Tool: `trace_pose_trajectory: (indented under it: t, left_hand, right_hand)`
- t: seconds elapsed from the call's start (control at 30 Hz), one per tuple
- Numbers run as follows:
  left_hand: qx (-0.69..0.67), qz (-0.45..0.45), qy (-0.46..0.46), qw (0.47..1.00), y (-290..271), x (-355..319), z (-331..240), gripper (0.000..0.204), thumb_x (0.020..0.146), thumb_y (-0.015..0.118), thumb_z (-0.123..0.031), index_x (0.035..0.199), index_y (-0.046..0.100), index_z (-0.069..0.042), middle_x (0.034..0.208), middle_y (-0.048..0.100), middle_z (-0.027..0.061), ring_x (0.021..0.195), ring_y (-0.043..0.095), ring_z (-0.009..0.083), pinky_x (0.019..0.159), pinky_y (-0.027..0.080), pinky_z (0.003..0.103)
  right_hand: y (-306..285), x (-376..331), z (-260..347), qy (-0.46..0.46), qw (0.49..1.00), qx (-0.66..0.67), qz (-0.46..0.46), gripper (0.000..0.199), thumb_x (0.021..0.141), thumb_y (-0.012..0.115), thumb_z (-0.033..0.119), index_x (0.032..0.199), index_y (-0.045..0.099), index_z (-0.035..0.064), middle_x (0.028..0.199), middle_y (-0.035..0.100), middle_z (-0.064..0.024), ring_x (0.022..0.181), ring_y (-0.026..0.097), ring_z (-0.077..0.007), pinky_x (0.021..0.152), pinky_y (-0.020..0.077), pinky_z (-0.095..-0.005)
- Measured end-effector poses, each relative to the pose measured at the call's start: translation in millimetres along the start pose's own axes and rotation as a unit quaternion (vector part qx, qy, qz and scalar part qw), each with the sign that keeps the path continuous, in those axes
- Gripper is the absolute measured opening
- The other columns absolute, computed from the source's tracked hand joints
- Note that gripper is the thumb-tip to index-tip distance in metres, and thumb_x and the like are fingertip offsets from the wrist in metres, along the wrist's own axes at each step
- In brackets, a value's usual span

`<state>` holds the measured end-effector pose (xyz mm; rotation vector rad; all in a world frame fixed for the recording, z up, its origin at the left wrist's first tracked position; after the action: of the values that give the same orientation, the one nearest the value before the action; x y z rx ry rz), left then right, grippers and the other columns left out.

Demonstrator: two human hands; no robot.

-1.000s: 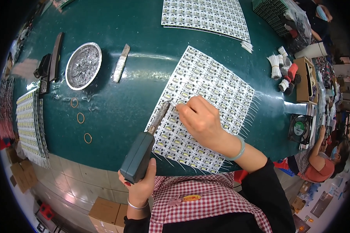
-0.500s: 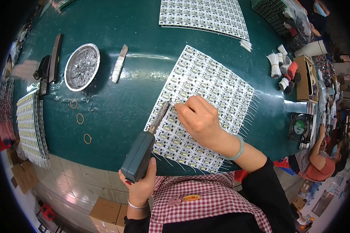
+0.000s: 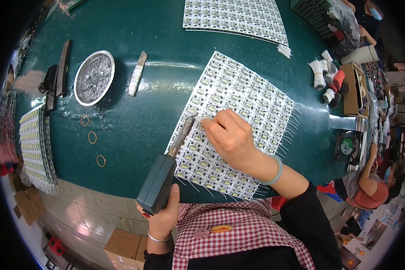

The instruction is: The person positions wires onto circuit board sheets by hand and solders them using a soldering gun, working across the sheets on the workbench.

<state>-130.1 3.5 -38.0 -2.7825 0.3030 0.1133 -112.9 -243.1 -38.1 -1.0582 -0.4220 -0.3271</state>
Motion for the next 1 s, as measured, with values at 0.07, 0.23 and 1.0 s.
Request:
trace_pose_trajectory:
  t: [0.07, 0.23, 1.0]
  left_hand:
    - [0.001, 0.004, -0.003, 1.0, -1, 0, 1, 0.025, 0.084, 0.073, 0.006, 0.108, 0.065, 0.004, 0.084, 0.065, 0.0057, 0.059, 0.057, 0.0086, 0.05, 0.044, 0.022]
    - [0.017, 0.008, 0.016, 1.0, 2, 3, -3, 0.025, 0.084, 0.072, 0.006, 0.108, 0.065, 0.004, 0.084, 0.066, 0.006, 0.058, 0.057, 0.0084, 0.05, 0.044, 0.021]
    - [0.028, -0.012, -0.008, 1.0, -1, -2, -1, 0.03, 0.084, 0.071, 0.007, 0.113, 0.064, 0.005, 0.086, 0.065, 0.0063, 0.059, 0.056, 0.0083, 0.049, 0.042, 0.021]
  right_hand:
    - [0, 0, 0, 0.0, 1.0, 0.0, -0.001, 0.022, 0.071, 0.075, -0.006, 0.09, 0.068, 0.0003, 0.072, 0.053, -0.0071, 0.063, 0.056, -0.0215, 0.051, 0.0447, -0.0325]
    - [0, 0, 0, 0.003, 1.0, 0.005, -0.003, 0.021, 0.071, 0.075, -0.006, 0.09, 0.068, 0.0003, 0.072, 0.053, -0.0071, 0.063, 0.056, -0.0214, 0.051, 0.0447, -0.0324]
    - [-1, -3, -3, 0.0, 1.0, 0.013, 0.017, 0.022, 0.072, 0.063, -0.003, 0.094, 0.065, -0.0001, 0.08, 0.051, -0.0075, 0.072, 0.054, -0.0214, 0.055, 0.0462, -0.032]
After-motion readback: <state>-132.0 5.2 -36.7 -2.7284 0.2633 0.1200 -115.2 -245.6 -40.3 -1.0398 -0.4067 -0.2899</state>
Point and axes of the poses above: each hand's wrist, its own x-axis towards the middle knuckle, its own y-axis out of the palm, z = x × y, the point moved 2 cm from there along x, towards the middle knuckle
